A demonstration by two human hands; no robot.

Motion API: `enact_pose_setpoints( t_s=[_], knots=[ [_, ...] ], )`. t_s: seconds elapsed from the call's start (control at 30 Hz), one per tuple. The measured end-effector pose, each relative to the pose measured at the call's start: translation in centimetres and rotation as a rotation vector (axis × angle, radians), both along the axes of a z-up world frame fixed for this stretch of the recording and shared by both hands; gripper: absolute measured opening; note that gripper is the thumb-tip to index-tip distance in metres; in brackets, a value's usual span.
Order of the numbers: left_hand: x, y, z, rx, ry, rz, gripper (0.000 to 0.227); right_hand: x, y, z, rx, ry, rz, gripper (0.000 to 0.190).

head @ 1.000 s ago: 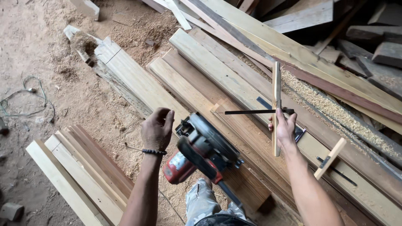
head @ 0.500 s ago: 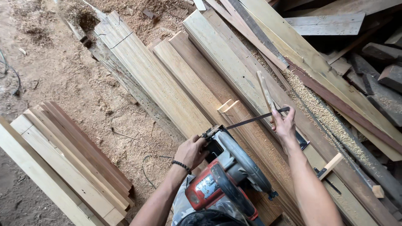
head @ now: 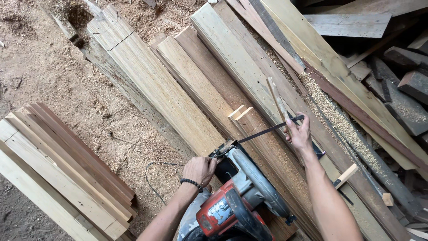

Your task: The person marks a wood plank using a square and pencil, and then cuts the plank along the marked lines using a handheld circular saw.

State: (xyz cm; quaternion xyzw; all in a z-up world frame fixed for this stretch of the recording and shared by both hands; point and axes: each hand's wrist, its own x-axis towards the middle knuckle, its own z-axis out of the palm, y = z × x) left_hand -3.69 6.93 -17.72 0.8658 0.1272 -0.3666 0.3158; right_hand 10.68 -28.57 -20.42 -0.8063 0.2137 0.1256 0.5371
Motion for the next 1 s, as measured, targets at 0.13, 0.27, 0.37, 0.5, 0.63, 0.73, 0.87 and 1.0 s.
enact_pose_setpoints(
  t_s=[0.13,0.27,0.37,0.5,0.63,0.73,0.87,1.0],
  knots=[
    [0.7,0.3,2.5,0.006,0.037,0.002,0.043,0.9,0.9,1.0,-0.001,0.005,0.035,0.053],
    [0.7,0.2,3.8,-0.017,-0.134,-0.062,0.03,1.5,0.6,1.3,0.013,-0.021,0.07,0.052],
    [0.2,1.4,3.2,-0.223,-0.362,-0.214,0.027,1.5,0.9,2.0,0.034,-0.019,0.073,0.052],
    [-1.1,1.5,0.6,-0.186,-0.521,-0.316,0.022,1.8,1.0,1.0,0.031,0.008,0.112,0.055],
    [-2.1,0.4,0.0,-0.014,-0.599,-0.249,0.023,2.6,1.9,0.4,0.08,0.02,0.191,0.059],
    [-2.7,0.0,0.6,0.03,-0.519,-0.126,0.029,3.2,2.4,-2.0,0.048,0.048,0.29,0.067],
    [-3.4,-1.2,-0.9,0.034,-0.391,0.027,0.038,1.5,4.3,-2.3,0.089,0.122,0.335,0.07],
    [-3.4,-1.9,-0.4,0.029,-0.336,0.125,0.038,-1.6,8.9,1.8,0.116,0.155,0.357,0.067]
  ],
)
